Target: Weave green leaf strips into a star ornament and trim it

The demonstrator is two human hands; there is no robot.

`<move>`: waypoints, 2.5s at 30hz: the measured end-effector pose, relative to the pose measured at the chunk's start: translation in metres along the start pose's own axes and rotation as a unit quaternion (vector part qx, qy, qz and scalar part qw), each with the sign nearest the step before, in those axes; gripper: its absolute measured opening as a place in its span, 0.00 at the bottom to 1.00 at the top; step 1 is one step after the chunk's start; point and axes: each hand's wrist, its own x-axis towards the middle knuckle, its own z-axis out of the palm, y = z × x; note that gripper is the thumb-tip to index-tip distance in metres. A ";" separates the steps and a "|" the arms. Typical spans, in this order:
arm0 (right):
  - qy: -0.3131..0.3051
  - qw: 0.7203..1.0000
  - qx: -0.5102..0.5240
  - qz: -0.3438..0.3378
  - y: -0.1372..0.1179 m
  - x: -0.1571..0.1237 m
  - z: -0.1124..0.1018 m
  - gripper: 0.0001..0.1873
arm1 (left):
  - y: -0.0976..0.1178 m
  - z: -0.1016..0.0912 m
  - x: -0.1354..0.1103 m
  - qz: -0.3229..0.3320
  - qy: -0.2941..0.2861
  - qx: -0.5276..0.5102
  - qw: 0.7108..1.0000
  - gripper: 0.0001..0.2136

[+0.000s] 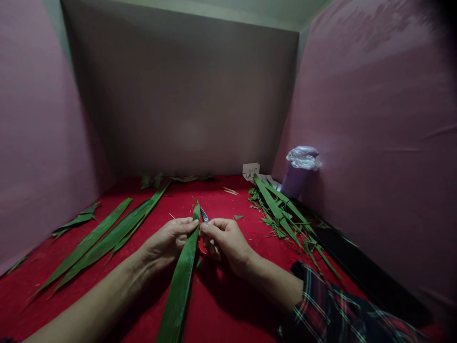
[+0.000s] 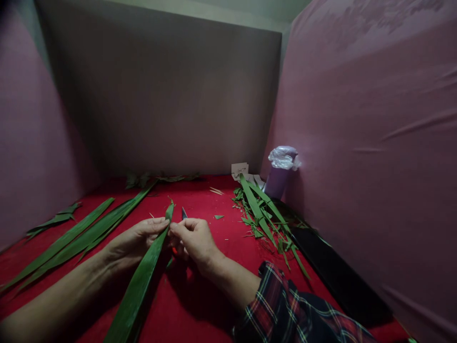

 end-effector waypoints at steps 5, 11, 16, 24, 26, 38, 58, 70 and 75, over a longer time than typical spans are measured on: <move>0.003 0.999 -0.049 0.017 -0.001 -0.001 0.001 0.13 | -0.001 0.002 0.001 0.003 0.003 0.024 1.000 0.05; 0.013 0.998 -0.063 0.028 -0.002 -0.001 0.003 0.11 | -0.002 0.006 0.000 0.006 0.017 0.026 1.000 0.06; 0.006 0.997 -0.069 0.043 -0.003 -0.003 0.005 0.10 | -0.001 0.008 -0.002 0.022 0.046 0.028 0.998 0.08; 0.015 0.999 -0.050 0.015 0.001 0.001 0.002 0.14 | 0.001 0.006 0.001 0.033 0.057 0.055 0.996 0.06; 0.040 0.999 -0.035 -0.002 0.002 0.003 -0.001 0.15 | 0.001 0.008 0.001 0.028 0.055 0.063 0.996 0.04; 0.063 0.998 0.012 -0.013 -0.001 0.004 -0.003 0.10 | -0.005 0.007 0.000 0.003 0.042 0.097 0.994 0.06; 0.120 0.991 0.058 -0.014 -0.001 0.008 -0.009 0.13 | -0.007 0.011 -0.002 -0.028 0.034 0.105 0.993 0.07; 0.085 0.995 0.041 -0.029 0.000 0.011 -0.012 0.17 | -0.006 0.007 -0.003 -0.050 -0.040 -0.014 0.998 0.05; 0.044 0.998 0.009 -0.054 0.001 0.008 -0.006 0.17 | -0.007 0.003 0.000 -0.052 -0.034 -0.011 0.998 0.04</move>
